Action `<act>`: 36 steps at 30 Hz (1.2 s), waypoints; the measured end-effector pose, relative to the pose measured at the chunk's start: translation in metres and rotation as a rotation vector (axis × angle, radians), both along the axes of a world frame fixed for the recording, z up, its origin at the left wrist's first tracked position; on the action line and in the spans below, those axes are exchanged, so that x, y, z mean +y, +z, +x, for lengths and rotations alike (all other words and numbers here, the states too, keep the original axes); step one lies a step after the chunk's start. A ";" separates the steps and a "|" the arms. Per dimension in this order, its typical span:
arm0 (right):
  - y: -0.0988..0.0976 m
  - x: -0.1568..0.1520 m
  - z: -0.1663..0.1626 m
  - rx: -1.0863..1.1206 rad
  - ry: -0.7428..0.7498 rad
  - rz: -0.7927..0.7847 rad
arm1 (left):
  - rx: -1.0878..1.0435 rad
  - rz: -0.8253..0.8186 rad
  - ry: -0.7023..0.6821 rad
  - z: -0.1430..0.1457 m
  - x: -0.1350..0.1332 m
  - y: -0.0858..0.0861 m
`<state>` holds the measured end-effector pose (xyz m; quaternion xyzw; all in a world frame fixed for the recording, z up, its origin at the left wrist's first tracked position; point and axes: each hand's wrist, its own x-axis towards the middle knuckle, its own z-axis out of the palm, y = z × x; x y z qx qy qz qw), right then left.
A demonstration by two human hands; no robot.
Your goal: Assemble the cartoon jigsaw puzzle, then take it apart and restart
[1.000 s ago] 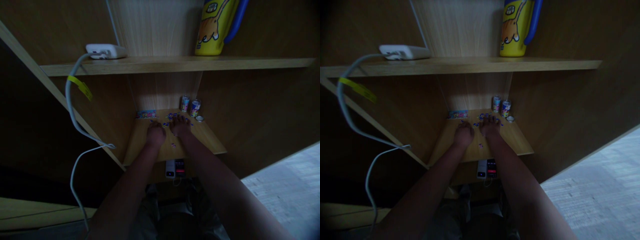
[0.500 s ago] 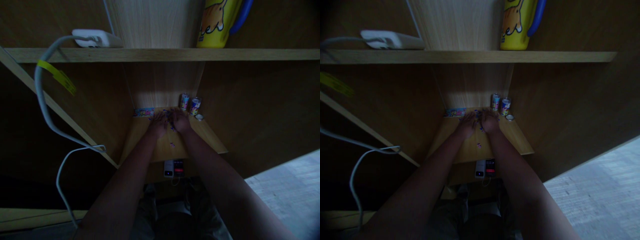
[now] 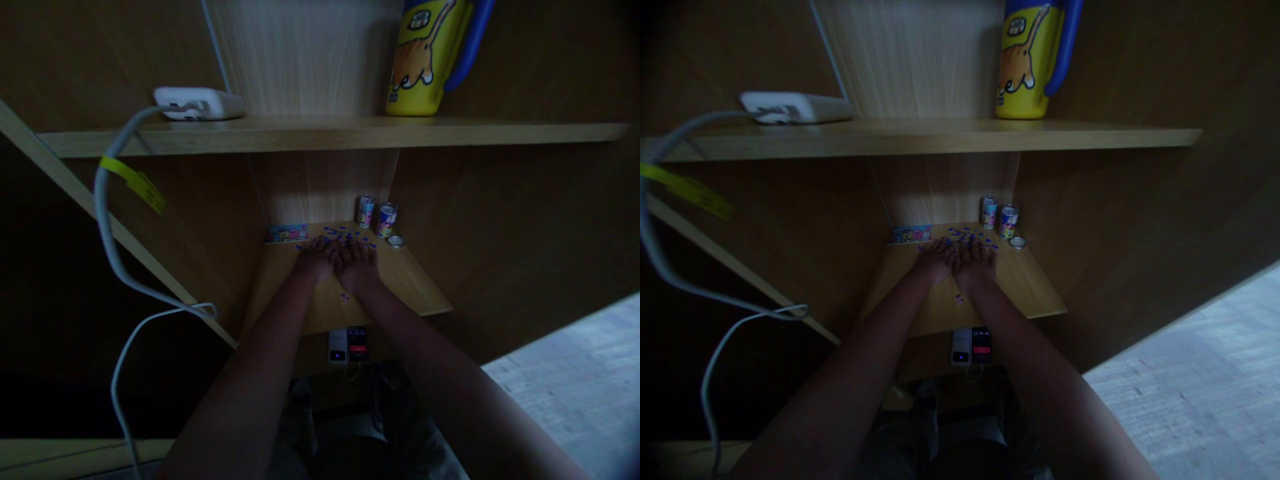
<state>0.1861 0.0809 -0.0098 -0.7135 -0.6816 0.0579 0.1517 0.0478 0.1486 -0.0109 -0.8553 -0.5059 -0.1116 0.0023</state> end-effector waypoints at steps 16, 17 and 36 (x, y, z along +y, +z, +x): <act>0.003 -0.029 -0.004 -0.031 0.119 -0.083 | -0.053 -0.002 0.227 -0.005 -0.022 0.008; 0.003 -0.023 -0.002 -0.029 0.083 -0.087 | -0.058 -0.004 0.237 -0.006 -0.024 0.008; 0.007 0.081 0.019 -0.064 0.002 -0.090 | -0.045 -0.127 0.340 -0.015 -0.043 0.000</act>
